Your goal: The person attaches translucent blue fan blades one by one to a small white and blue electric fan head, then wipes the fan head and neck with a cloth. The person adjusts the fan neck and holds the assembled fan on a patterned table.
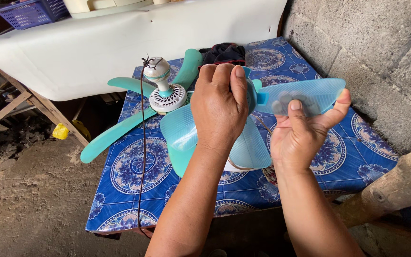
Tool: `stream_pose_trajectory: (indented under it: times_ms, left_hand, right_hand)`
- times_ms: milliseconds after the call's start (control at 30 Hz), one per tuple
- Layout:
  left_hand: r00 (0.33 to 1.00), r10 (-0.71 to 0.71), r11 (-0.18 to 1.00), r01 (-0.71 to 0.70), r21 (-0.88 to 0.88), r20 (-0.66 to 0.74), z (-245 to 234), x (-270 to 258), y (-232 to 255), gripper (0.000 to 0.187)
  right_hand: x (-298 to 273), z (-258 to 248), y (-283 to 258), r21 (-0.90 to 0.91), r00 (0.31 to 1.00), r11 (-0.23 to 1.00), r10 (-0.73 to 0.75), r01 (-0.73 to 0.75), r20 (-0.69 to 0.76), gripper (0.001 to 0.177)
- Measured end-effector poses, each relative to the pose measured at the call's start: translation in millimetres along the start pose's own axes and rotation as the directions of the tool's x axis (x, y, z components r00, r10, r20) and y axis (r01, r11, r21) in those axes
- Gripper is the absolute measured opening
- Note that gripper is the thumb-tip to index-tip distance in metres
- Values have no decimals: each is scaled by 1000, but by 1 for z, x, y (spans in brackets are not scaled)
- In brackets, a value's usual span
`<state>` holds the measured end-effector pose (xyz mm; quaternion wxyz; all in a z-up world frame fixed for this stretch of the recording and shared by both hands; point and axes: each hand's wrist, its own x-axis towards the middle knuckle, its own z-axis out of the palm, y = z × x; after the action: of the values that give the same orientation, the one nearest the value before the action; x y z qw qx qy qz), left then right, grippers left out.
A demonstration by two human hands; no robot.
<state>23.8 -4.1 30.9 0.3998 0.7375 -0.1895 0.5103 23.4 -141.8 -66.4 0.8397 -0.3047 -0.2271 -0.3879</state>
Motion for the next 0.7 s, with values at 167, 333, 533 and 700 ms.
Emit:
stream_pose_trajectory:
  times_ms: [167,333,533,700]
  left_hand:
    - [1000,-8,1000,8,-14,3,0,-1,0,25]
    - [1000,-11,1000,11,-5,2,-1,-1,-1,25]
    - [1000,-6,1000,6,-6,21,-3,1,0,25]
    - [999,28,999,-30,35,44,-4,0,0,26]
  right_hand:
    - [0,3,2,32,1000,999,4,-4,-2,89]
    - [-2,6,5,30,1000,1000,1,0,-13,91]
    - [-5,5,4,-9,1000,1000,7,-7,-27,87]
    - [-7,0,-3,-36,1000,999,-10,10,13,76]
